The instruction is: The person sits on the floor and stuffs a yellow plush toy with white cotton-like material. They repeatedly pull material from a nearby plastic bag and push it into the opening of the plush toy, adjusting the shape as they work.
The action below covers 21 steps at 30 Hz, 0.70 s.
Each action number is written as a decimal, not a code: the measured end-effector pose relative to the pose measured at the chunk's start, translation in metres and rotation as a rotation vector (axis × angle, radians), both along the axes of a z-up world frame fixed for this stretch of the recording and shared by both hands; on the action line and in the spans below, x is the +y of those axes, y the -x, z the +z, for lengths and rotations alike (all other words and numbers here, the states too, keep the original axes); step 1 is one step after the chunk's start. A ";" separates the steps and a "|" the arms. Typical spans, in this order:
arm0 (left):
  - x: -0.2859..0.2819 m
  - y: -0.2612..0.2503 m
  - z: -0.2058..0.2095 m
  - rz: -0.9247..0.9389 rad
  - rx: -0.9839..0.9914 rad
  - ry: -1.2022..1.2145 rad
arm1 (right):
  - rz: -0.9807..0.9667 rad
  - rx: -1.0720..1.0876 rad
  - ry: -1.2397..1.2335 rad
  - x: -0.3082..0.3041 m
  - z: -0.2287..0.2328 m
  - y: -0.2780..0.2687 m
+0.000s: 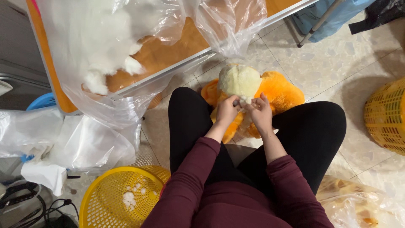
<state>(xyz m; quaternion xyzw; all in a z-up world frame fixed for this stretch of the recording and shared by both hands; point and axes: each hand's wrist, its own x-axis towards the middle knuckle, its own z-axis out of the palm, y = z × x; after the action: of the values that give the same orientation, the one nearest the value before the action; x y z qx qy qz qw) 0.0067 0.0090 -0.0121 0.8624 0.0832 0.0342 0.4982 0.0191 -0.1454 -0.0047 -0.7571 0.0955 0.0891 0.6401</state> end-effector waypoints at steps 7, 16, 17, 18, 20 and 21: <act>0.010 -0.013 0.037 0.008 -0.276 -0.563 | 0.131 0.042 -0.122 0.001 -0.007 0.006; 0.016 -0.046 -0.001 0.007 -0.172 -0.676 | 0.420 -0.169 0.266 0.005 0.036 0.017; 0.015 -0.047 -0.004 0.023 -0.091 -0.675 | 0.422 -0.171 0.280 0.007 0.038 0.018; 0.014 -0.047 -0.004 0.040 -0.078 -0.638 | 0.428 -0.172 0.293 0.009 0.038 0.018; 0.014 -0.045 0.002 0.076 -0.052 -0.563 | 0.410 -0.179 0.310 0.012 0.036 0.018; 0.015 -0.044 0.009 0.024 -0.068 -0.511 | 0.387 -0.186 0.314 0.013 0.033 0.018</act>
<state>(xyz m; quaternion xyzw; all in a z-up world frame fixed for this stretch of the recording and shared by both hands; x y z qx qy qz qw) 0.0505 0.0240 -0.0035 0.9575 0.0653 0.0891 0.2664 0.0015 -0.1328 0.0283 -0.8563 -0.0975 0.1239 0.4918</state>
